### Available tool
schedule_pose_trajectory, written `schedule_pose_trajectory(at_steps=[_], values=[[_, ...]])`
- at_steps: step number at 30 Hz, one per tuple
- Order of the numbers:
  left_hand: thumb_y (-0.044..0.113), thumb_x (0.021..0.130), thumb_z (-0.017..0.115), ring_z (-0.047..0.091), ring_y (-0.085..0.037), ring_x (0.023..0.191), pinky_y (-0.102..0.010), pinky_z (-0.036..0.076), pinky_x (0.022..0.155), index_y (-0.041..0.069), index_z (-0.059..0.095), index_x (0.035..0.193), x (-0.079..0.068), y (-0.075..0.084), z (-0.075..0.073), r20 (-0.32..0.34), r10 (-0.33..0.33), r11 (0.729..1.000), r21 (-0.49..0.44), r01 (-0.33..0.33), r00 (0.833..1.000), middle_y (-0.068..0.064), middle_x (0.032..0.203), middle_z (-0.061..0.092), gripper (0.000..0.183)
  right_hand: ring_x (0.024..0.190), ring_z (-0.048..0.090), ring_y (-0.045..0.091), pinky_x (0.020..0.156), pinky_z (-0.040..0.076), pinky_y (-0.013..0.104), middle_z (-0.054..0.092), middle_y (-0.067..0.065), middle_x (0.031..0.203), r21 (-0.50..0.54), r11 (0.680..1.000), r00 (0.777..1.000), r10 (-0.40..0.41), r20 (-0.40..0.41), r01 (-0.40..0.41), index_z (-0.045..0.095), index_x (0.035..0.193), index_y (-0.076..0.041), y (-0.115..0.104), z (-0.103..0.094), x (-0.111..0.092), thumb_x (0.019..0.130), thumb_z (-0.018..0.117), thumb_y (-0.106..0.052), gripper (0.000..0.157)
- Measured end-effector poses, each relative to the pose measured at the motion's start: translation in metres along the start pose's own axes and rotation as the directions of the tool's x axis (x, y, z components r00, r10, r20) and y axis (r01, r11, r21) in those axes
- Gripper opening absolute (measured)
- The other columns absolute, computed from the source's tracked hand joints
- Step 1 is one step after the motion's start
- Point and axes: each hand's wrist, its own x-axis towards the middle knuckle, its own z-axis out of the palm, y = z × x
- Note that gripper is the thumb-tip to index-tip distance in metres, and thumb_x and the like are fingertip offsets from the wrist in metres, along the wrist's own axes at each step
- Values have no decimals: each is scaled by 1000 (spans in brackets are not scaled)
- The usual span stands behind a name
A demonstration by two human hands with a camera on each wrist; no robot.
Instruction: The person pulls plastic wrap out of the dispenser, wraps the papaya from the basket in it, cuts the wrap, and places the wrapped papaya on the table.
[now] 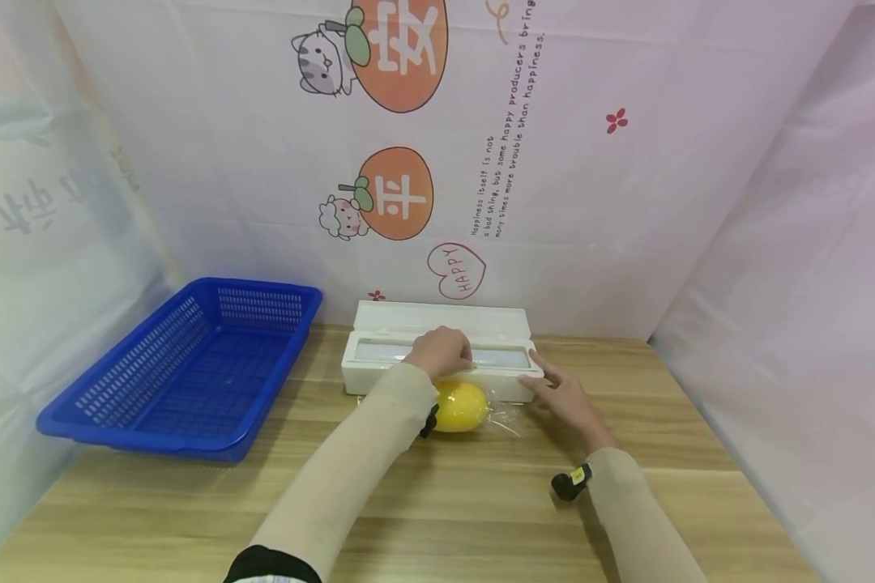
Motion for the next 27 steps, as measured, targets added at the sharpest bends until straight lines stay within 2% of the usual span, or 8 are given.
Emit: schedule_pose_trajectory(at_steps=[6, 14, 21, 27], values=[[25, 94, 72, 63, -16, 93, -36, 52, 92, 16, 75, 103, 1, -6, 1, 4, -11, 1000, -23, 11, 1000, 3, 99, 72, 14, 99, 64, 37, 90, 52, 53, 42, 27, 149, 48, 999, 1000, 14, 28, -15, 33, 157, -20, -14, -3, -6, 97, 67, -37, 71], [25, 94, 72, 63, -14, 92, -34, 52, 90, 16, 75, 102, 0, -13, 3, -8, 2, 999, -44, -3, 1000, 4, 97, 71, 12, 97, 66, 28, 90, 54, 45, 36, 20, 156, 20, 1000, 1000, 5, 1, -5, 35, 156, -31, 1, -1, -1, 93, 67, -50, 74], [25, 95, 71, 63, -13, 91, -33, 52, 89, 16, 76, 101, 2, -24, 6, -32, 47, 998, -39, -48, 998, 5, 97, 71, 11, 97, 67, 29, 91, 54, 46, 34, 18, 158, 25, 1000, 1000, 3, 2, -3, 35, 156, -32, 2, 0, -1, 93, 67, -52, 74], [25, 96, 70, 63, -13, 91, -33, 52, 89, 17, 76, 102, -3, -29, 4, -46, 60, 997, -43, -62, 997, 5, 99, 72, 12, 97, 67, 30, 91, 54, 47, 33, 18, 158, 16, 1000, 1000, -5, 1, 5, 35, 156, -32, 3, 1, 0, 93, 67, -51, 73]])
